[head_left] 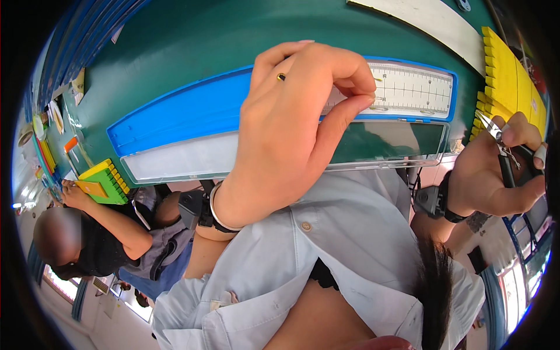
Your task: Measuring and cutting small wire components on a workbench.
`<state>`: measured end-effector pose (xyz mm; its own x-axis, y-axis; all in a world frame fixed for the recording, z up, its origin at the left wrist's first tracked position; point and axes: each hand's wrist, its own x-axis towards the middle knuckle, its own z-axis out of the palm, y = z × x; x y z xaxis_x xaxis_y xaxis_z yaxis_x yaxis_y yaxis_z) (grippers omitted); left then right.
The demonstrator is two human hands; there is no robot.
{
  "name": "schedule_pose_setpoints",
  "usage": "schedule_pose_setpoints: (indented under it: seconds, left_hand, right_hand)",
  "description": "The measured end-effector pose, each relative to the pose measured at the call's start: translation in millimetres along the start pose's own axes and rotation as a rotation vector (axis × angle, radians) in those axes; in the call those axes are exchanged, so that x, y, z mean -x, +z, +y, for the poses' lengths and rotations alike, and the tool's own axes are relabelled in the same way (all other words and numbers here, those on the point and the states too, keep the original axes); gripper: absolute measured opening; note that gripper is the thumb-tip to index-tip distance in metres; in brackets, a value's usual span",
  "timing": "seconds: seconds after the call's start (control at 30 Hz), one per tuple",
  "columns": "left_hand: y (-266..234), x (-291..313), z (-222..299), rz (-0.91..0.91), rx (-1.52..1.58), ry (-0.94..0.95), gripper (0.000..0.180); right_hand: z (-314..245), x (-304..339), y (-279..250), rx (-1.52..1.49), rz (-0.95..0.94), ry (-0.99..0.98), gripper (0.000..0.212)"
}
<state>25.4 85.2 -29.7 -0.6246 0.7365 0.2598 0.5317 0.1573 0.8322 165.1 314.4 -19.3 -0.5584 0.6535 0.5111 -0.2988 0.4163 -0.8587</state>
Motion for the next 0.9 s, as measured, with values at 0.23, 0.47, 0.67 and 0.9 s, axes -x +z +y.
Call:
schedule_pose_setpoints:
  seconds: [0.23,0.47,0.67,0.9]
  left_hand:
    - [-9,4,-3,0.028,0.021,0.04,0.044]
    - [-26,14,2,0.157,0.077,-0.052,0.051]
    - [-26,21,-3,0.131,0.08,-0.081,0.051]
    - [-25,20,-6,0.106,0.099,-0.069,0.05]
  right_hand:
    - [-2,10,27,-0.446,-0.159,0.503,0.039]
    - [-24,20,72,-0.247,-0.374,0.505,0.057]
    - [-19,14,80,-0.137,-0.412,0.422,0.057]
    - [-20,16,76,-0.068,-0.475,0.378,0.054]
